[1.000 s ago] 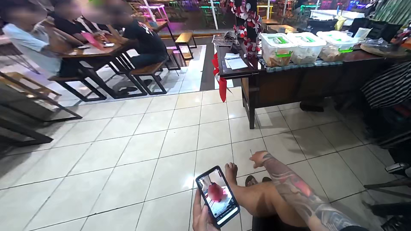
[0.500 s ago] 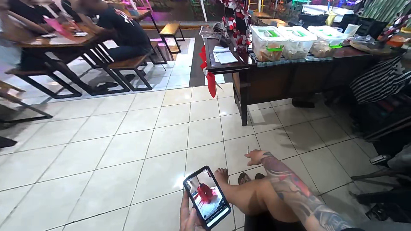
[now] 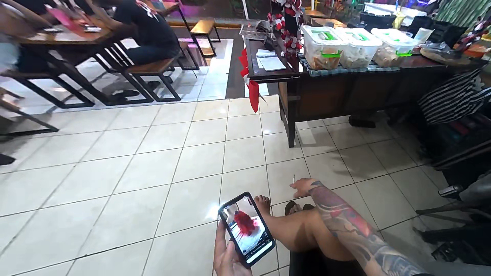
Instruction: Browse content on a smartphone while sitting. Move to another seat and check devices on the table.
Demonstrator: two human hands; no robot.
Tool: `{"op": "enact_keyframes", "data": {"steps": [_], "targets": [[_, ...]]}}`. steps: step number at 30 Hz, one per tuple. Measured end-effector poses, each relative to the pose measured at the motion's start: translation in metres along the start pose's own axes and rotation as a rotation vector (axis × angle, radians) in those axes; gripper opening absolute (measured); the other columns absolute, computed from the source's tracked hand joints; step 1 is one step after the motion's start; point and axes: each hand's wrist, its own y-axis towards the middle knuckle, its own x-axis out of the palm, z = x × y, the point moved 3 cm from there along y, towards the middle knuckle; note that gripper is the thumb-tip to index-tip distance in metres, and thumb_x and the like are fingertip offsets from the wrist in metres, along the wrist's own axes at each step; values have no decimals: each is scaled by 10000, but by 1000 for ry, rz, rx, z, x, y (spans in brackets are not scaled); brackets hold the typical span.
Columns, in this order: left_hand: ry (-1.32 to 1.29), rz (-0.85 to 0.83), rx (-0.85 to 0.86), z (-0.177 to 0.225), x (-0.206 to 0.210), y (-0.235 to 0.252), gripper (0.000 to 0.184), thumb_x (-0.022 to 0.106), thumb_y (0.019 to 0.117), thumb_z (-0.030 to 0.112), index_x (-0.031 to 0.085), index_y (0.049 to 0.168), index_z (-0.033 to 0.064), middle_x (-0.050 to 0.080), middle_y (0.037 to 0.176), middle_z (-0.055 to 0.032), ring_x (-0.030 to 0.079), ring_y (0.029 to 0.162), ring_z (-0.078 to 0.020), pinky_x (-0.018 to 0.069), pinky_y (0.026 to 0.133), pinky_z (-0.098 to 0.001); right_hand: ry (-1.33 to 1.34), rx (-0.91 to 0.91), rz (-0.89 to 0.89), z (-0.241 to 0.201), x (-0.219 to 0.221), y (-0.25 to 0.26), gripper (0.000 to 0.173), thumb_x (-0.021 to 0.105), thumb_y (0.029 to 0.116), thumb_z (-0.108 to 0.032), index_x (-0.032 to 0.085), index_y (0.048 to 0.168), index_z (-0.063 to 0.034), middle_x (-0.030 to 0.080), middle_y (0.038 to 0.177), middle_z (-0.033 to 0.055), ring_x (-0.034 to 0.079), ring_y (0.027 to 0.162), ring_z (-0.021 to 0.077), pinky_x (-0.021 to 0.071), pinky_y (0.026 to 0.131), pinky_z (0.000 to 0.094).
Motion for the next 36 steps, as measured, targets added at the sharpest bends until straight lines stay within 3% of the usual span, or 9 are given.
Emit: {"op": "enact_keyframes", "data": {"steps": [3, 7, 20, 27, 36], "targets": [[1, 30, -20, -2, -2, 1, 725, 514, 1003, 457, 269, 1601, 128, 502, 1492, -132, 598, 1258, -245, 564, 970, -430, -28, -9, -18, -7, 2, 0, 705, 625, 1013, -385, 365, 1597, -89, 524, 1495, 231, 492, 1391, 420, 384, 1121, 654], [8, 20, -12, 0, 1, 0, 674, 443, 1033, 389, 234, 1609, 106, 454, 1535, -140, 564, 1304, -259, 545, 1011, -433, -21, 0, -24, -13, 3, 0, 682, 626, 1013, -370, 385, 1589, -93, 539, 1479, 231, 507, 1376, 425, 399, 1100, 667], [-12, 5, -10, 1, 1, 0, 652, 431, 1039, 354, 232, 1609, 109, 483, 1509, -135, 592, 1273, -250, 567, 976, -425, -43, 10, -34, -6, 10, 2, 680, 636, 1010, -368, 401, 1576, -73, 536, 1474, 249, 501, 1377, 438, 395, 1106, 663], [8, 9, 4, 0, 0, -1, 665, 444, 1039, 380, 239, 1609, 107, 446, 1543, -129, 561, 1308, -255, 543, 1015, -433, -44, 21, -33, 6, 15, 3, 679, 646, 1000, -371, 421, 1565, -70, 537, 1474, 247, 496, 1381, 437, 388, 1113, 663], [1, 32, -16, 4, 5, -1, 682, 454, 1033, 397, 236, 1606, 97, 476, 1514, -139, 586, 1276, -260, 557, 994, -431, -42, 0, -56, -2, 11, -4, 683, 604, 1027, -390, 372, 1594, -89, 519, 1500, 234, 478, 1404, 420, 370, 1140, 636]]}}
